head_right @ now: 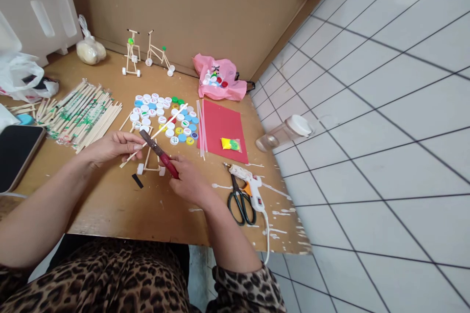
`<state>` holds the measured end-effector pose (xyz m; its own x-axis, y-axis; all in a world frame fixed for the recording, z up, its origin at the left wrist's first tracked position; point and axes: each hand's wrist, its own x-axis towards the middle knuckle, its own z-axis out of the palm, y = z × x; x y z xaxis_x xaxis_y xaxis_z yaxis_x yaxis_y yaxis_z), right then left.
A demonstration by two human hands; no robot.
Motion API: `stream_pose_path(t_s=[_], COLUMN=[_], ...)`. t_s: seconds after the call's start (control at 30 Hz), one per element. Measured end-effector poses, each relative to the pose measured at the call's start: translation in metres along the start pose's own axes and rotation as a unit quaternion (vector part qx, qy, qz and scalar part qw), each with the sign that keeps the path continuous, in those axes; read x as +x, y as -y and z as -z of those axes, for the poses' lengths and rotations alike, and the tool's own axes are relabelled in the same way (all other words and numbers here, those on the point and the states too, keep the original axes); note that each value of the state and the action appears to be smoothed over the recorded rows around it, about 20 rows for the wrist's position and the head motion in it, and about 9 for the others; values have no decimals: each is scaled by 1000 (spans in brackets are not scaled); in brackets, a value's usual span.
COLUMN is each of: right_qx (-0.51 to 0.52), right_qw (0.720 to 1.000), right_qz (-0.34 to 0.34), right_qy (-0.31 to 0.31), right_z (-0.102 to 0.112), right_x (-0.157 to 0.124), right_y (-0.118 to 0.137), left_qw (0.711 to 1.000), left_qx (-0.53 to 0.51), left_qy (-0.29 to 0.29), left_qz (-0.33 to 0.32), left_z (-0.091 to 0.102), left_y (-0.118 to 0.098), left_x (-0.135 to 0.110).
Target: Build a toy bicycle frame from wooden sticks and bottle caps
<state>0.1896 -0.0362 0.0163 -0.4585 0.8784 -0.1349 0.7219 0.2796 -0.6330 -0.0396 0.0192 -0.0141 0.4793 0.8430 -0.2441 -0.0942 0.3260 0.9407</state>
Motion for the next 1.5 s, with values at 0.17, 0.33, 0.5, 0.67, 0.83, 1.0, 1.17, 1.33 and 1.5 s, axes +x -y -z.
stream_pose_path(t_s=[0.17, 0.33, 0.5, 0.67, 0.83, 1.0, 1.17, 1.33, 1.5], right_qx=[-11, -6, 6, 0, -8, 0, -9, -7, -10], right_qw=[1000, 1000, 1000, 1000, 1000, 1000, 1000, 1000, 1000], right_qz=[2, -5, -4, 2, 4, 10, 4, 6, 13], right_qy=[-3, -2, -3, -1, -3, -14, -16, -18, -26], right_z=[0, 0, 1, 2, 2, 3, 2, 1, 1], right_x=[-1, -3, -5, -5, -5, -6, -6, -6, -6], right_y=[1, -2, -4, -3, -3, -3, -2, -3, -3], left_qw=[999, 998, 997, 996, 996, 997, 996, 996, 996], left_qx=[11, 20, 37, 43, 36, 32, 32, 41, 48], left_qy=[34, 63, 71, 71, 72, 69, 73, 73, 76], left_qz=[-9, -4, 15, 22, 31, 30, 33, 33, 27], left_z=[3, 9, 11, 10, 9, 7, 7, 9, 10], left_y=[-1, 0, 2, 3, 0, -2, -2, 0, 2], left_x=[-1, -1, -1, 0, -1, -2, -2, -1, 0])
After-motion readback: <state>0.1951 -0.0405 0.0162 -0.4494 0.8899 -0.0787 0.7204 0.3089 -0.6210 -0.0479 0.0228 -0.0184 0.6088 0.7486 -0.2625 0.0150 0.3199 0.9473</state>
